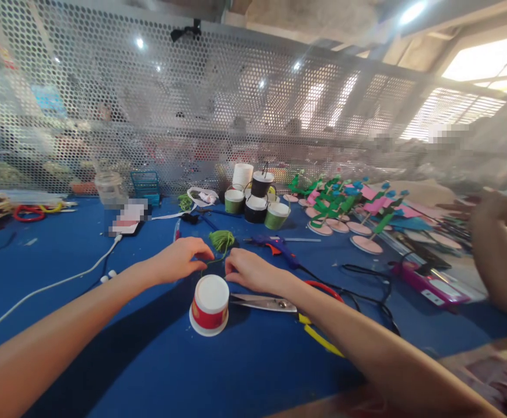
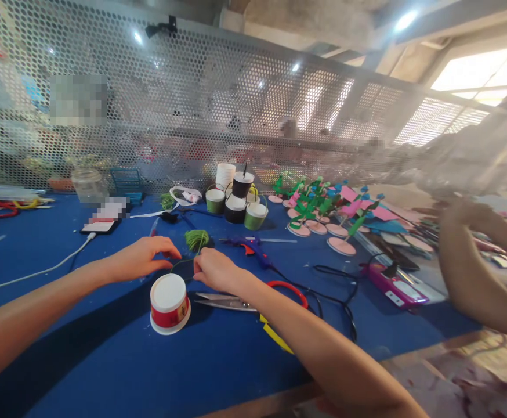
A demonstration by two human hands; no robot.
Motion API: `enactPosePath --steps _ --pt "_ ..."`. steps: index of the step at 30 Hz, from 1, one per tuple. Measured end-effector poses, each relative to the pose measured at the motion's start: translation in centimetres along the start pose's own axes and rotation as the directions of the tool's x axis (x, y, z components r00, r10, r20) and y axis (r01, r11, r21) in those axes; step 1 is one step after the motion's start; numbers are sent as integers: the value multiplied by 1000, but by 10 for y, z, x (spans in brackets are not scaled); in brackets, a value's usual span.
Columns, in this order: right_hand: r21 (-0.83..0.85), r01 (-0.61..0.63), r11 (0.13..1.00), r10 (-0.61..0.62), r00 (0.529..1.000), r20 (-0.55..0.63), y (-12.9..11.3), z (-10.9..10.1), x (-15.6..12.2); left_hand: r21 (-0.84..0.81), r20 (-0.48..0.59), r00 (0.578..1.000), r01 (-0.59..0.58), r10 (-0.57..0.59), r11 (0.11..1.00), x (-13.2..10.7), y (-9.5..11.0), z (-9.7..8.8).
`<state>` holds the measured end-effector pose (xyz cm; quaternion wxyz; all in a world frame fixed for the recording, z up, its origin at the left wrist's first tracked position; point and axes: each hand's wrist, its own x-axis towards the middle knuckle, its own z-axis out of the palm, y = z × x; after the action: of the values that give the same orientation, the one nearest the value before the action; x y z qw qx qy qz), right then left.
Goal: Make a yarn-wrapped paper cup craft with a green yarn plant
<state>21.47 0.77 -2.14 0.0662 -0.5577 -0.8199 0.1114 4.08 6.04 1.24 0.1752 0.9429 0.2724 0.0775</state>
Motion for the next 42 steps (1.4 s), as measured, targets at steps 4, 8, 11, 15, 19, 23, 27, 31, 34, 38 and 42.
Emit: enactPosePath --steps 4,8,11,15,19,23,27,31,34,38,42 --pt "16 -5 1000 5 1000 0 2 -2 2 -52 9 1000 -3 4 999 10 0 0" --pt "64 -3 998 1 1000 28 1 -3 4 -87 7 1000 0 0 996 16 0 1" --pt "114 -15 993 14 1000 6 -2 -11 7 -95 17 1000 -12 13 995 20 1 1" --pt "386 -53 921 94 992 -87 -4 -34 6 -202 -40 999 -19 11 979 26 6 -6" --pt "630 -13 777 137 979 -149 -5 -49 1 -275 -177 984 -62 13 959 27 17 -20" --pt "709 199 677 113 923 -368 -9 -48 -6 -457 -319 948 -136 -19 879 19 32 -35" --pt "757 368 540 -45 911 -411 -22 -42 -13 -600 -385 914 -141 -130 788 6 47 -39" --pt "781 255 571 98 923 -373 -32 -41 -25 -605 -402 895 -101 -194 790 -14 53 -31" --pt "680 207 703 128 904 -408 -36 -40 -38 -516 -422 890 -83 -170 852 -31 54 -24" --pt "542 229 809 -4 923 -384 -40 -33 -56 -319 -400 914 -69 -69 945 -52 59 -17" --pt "428 257 866 -87 922 -377 -44 -25 -65 -191 -340 939 -24 -44 981 -67 64 -8"
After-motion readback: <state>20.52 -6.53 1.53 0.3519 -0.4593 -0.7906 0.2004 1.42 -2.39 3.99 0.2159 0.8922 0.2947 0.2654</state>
